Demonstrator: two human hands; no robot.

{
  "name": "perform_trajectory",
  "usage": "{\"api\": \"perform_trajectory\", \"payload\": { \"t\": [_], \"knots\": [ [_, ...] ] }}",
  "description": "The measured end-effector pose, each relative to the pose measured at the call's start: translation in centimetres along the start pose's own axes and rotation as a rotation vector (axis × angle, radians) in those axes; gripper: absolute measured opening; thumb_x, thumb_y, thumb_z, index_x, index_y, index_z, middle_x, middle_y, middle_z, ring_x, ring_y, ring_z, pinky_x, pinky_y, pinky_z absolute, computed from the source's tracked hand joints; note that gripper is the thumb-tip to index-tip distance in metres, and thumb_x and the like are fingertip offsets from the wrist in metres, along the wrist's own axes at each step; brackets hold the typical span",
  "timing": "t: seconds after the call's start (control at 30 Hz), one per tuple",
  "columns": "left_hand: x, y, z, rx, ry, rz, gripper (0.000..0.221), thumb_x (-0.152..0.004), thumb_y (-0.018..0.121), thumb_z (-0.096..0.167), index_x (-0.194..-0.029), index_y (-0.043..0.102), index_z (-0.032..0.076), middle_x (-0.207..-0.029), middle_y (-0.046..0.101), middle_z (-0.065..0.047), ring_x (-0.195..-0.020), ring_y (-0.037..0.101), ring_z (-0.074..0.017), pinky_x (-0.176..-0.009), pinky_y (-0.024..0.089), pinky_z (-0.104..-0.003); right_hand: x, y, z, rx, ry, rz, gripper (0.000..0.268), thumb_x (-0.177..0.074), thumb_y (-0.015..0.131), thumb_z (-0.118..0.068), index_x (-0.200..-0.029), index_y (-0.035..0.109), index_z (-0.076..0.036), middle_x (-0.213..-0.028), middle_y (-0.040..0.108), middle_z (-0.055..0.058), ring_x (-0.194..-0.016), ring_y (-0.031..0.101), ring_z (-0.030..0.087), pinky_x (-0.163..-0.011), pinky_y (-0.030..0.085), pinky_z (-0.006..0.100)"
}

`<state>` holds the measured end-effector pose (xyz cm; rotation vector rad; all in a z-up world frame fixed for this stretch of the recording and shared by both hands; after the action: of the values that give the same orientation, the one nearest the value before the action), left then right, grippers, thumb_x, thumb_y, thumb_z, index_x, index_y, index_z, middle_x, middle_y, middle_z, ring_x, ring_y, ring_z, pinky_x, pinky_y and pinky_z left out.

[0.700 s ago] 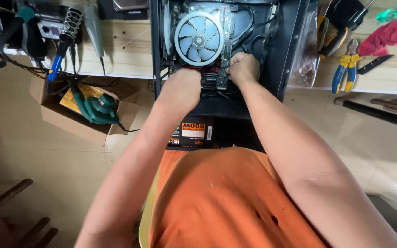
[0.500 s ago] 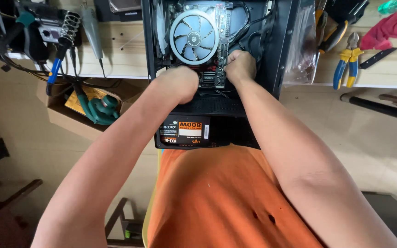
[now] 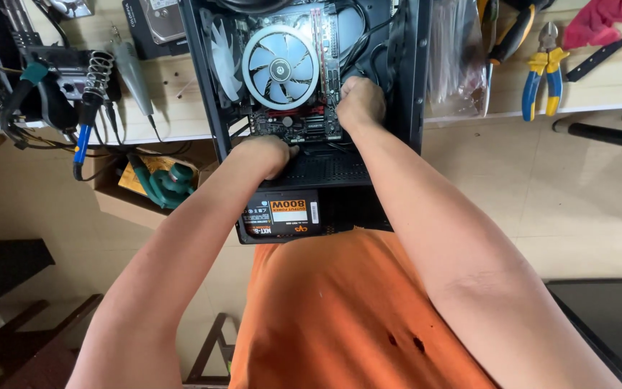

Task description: Repairing a computer by connecting internal cables and using a screwdriver to secure components

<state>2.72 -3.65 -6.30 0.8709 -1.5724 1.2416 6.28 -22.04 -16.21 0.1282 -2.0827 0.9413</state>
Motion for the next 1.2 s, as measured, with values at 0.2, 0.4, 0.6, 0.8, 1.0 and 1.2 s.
{"api": "perform_trajectory", "payload": {
  "t": [0.2, 0.4, 0.6, 0.8, 1.0, 1.2],
  "knots": [
    [2.7, -2.4, 0.0, 0.004, 0.013, -0.093, 0.045, -0.112, 0.046, 0.026, -0.147, 0.071, 0.012, -0.146, 0.074, -0.014, -0.144, 0.064, -0.0364, -0.116, 0.054, -0.052, 0.9, -1.0, -1.0, 0.029, 0.061, -0.069, 0.031, -0.096, 0.062, -0.005, -0.086, 0.084, -0.023, -0.099, 0.081, 0.004, -0.115, 0.079, 0.03, -0.099, 0.065, 0.041],
    [5.6, -5.1, 0.8, 0.02, 0.019, -0.181, 0.048, -0.113, 0.048, 0.026, -0.156, 0.066, 0.013, -0.156, 0.069, -0.015, -0.151, 0.059, -0.0374, -0.121, 0.051, -0.051, 1.8, -2.1, -1.7, 0.059, 0.055, -0.085, 0.034, -0.097, 0.057, -0.004, -0.086, 0.084, -0.022, -0.103, 0.081, 0.004, -0.118, 0.077, 0.03, -0.102, 0.064, 0.04],
    [0.8, -2.4, 0.3, -0.07, 0.109, -0.132, 0.063, -0.084, 0.086, -0.003, -0.145, 0.072, 0.005, -0.144, 0.075, -0.02, -0.141, 0.067, -0.0389, -0.111, 0.059, -0.056, 1.3, -1.4, -1.0, 0.007, 0.05, -0.067, 0.035, -0.096, 0.056, -0.003, -0.089, 0.084, -0.023, -0.104, 0.082, 0.003, -0.118, 0.078, 0.029, -0.102, 0.064, 0.04],
    [2.5, -2.8, 1.1, 0.05, 0.02, -0.124, 0.067, -0.091, 0.081, 0.004, -0.155, 0.062, 0.004, -0.15, 0.07, -0.021, -0.142, 0.064, -0.0421, -0.111, 0.057, -0.06, 2.6, -2.7, -2.1, 0.04, 0.045, -0.098, 0.031, -0.099, 0.057, -0.004, -0.097, 0.085, -0.016, -0.112, 0.082, 0.009, -0.124, 0.075, 0.034, -0.107, 0.062, 0.045],
    [-1.0, -0.2, -0.6, -0.094, 0.176, -0.09, 0.094, -0.074, 0.085, -0.022, -0.156, 0.066, 0.019, -0.166, 0.053, -0.019, -0.143, 0.062, -0.0478, -0.103, 0.061, -0.066, 1.9, -2.1, -1.7, 0.033, 0.042, -0.09, 0.028, -0.099, 0.06, -0.007, -0.093, 0.085, -0.019, -0.109, 0.082, 0.007, -0.121, 0.077, 0.032, -0.102, 0.064, 0.044],
    [-1.1, -0.6, 0.1, -0.119, 0.176, -0.164, 0.115, -0.073, 0.086, -0.026, -0.17, 0.048, 0.023, -0.168, 0.048, -0.025, -0.147, 0.057, -0.0514, -0.106, 0.06, -0.067, 2.2, -2.2, -1.8, 0.019, 0.033, -0.079, 0.032, -0.1, 0.055, -0.006, -0.094, 0.084, -0.017, -0.11, 0.081, 0.007, -0.122, 0.076, 0.033, -0.103, 0.064, 0.045]
  ]
}}
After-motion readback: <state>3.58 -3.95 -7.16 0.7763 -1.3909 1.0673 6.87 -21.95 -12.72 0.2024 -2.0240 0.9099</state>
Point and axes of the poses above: each hand's wrist, its own x-axis away from the middle knuckle, its own y-axis out of the palm, z = x × y, the point moved 2 cm from there along -x, towards the middle knuckle
